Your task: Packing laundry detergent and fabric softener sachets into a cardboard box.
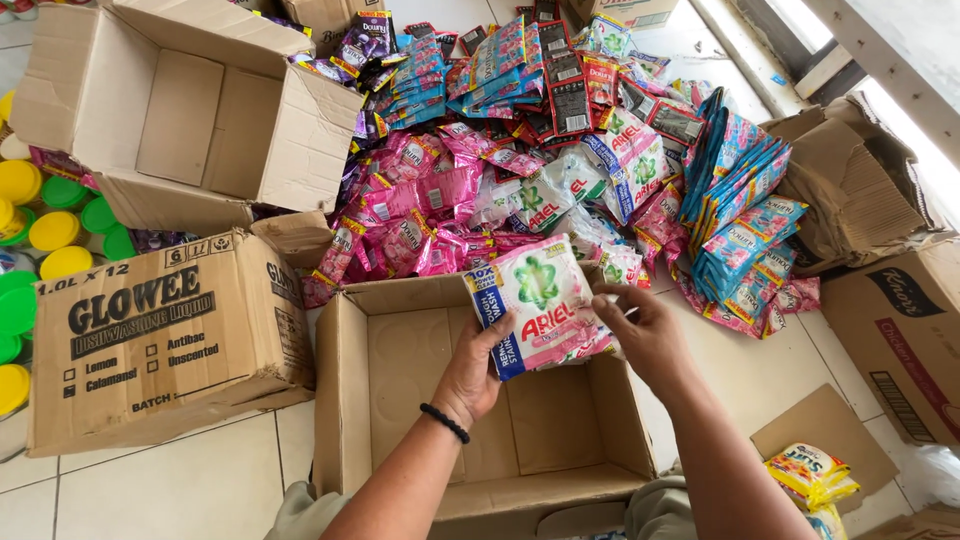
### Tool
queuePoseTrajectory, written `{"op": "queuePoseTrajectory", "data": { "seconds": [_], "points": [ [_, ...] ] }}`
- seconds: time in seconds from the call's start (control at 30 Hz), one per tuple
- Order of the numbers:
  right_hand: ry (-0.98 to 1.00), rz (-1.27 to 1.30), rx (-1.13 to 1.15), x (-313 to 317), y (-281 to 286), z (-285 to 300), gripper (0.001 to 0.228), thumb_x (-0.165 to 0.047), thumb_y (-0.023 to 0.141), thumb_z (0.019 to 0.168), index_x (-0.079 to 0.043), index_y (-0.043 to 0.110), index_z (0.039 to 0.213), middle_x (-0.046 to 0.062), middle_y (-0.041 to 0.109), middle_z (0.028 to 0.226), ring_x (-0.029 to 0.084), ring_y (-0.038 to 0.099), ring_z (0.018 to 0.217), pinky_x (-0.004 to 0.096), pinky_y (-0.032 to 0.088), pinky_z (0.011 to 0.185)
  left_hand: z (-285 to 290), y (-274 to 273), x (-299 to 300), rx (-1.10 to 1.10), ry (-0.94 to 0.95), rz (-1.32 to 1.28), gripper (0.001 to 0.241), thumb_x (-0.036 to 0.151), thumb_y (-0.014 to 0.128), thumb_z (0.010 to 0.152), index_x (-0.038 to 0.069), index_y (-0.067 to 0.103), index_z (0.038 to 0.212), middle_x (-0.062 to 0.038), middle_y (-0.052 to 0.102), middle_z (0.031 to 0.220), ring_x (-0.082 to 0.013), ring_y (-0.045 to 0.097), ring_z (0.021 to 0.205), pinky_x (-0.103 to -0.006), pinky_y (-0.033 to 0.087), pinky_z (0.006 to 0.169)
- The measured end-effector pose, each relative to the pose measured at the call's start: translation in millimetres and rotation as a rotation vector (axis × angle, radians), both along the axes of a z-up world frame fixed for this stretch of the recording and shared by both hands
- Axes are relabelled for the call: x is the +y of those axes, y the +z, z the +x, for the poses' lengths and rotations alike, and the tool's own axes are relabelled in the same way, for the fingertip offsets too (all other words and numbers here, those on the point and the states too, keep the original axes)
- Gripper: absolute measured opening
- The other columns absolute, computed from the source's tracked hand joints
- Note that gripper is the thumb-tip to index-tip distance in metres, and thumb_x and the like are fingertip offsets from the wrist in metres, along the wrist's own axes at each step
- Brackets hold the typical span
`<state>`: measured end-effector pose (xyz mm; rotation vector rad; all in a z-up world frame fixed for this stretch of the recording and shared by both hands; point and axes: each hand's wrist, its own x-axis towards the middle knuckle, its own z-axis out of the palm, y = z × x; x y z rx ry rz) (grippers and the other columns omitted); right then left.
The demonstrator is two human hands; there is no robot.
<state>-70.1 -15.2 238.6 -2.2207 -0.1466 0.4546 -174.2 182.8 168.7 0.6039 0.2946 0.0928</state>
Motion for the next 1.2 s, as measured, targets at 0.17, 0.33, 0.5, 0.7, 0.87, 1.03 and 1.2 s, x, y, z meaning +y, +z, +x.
{"op": "queuePoseTrajectory", "data": {
  "seconds": [0.17,0.33,0.5,0.7,0.87,1.03,1.2],
  "points": [
    [-0.052,0.417,0.337,-8.4,-35.5,24.3,0.06,-0.045,0.065,0.095,-0.001,0.064,0.135,0.01,0.075,0.112,0.014,0.072,0.093,0.028,0.057,0.08,-2.9,17.8,2.1,-0.06,-0.059,0.043,0.055,0.025,0.079,0.089,0.008,0.059,0.138,-0.002,0.07,0.124,-0.0159,0.067,0.112,-0.0339,0.055,0.097],
    [-0.024,0.732,0.723,-8.1,-40.4,34.9,0.054,-0.038,0.07,0.092,0.003,0.064,0.125,0.013,0.074,0.109,0.023,0.072,0.093,0.042,0.059,0.084,-8.0,28.3,7.1,-0.061,-0.138,0.088,0.056,0.024,0.077,0.09,0.011,0.058,0.14,-0.002,0.07,0.127,-0.0141,0.066,0.114,-0.033,0.054,0.098],
    [0.051,0.963,0.557,0.8,-18.7,32.3,0.04,-0.018,0.072,0.09,-0.003,0.063,0.125,0.008,0.073,0.115,0.016,0.074,0.101,0.034,0.061,0.091,-12.9,39.0,19.7,-0.179,-0.17,0.502,0.051,0.024,0.072,0.097,0.013,0.056,0.144,0.0,0.068,0.13,-0.0095,0.062,0.119,-0.0276,0.049,0.105],
    [0.105,0.973,0.315,6.2,-29.3,27.3,0.03,-0.01,0.075,0.094,0.001,0.063,0.12,0.011,0.074,0.113,0.018,0.07,0.101,0.036,0.057,0.091,-11.0,34.0,23.9,-0.192,-0.126,0.62,0.047,0.021,0.075,0.095,0.009,0.061,0.138,-0.002,0.072,0.125,-0.0117,0.065,0.114,-0.0307,0.052,0.102],
    [0.239,0.712,0.214,4.5,4.1,19.3,0.037,-0.028,0.063,0.098,-0.001,0.065,0.124,0.006,0.072,0.108,0.013,0.068,0.093,0.031,0.057,0.082,-3.2,22.0,22.3,-0.086,-0.107,0.148,0.055,0.018,0.083,0.084,0.007,0.061,0.134,-0.007,0.072,0.122,-0.0201,0.069,0.11,-0.0395,0.056,0.097],
    [-0.071,0.076,0.232,-42.5,-68.0,57.4,0.087,-0.064,0.039,0.11,0.017,0.069,0.116,0.029,0.071,0.092,0.033,0.068,0.075,0.044,0.058,0.07,-3.1,21.9,30.7,-0.053,-0.089,-0.147,0.062,0.026,0.086,0.081,0.004,0.062,0.133,-0.011,0.073,0.122,-0.0251,0.072,0.109,-0.0427,0.058,0.097],
    [-0.242,0.707,0.965,-23.4,-62.3,10.9,0.091,-0.078,0.034,0.084,-0.007,0.06,0.134,0.017,0.076,0.109,0.029,0.076,0.09,0.044,0.064,0.078,-8.8,6.3,33.5,-0.114,-0.378,0.008,0.061,0.019,0.086,0.081,0.002,0.062,0.134,-0.012,0.073,0.124,-0.0242,0.071,0.111,-0.042,0.058,0.098]
  ]
}}
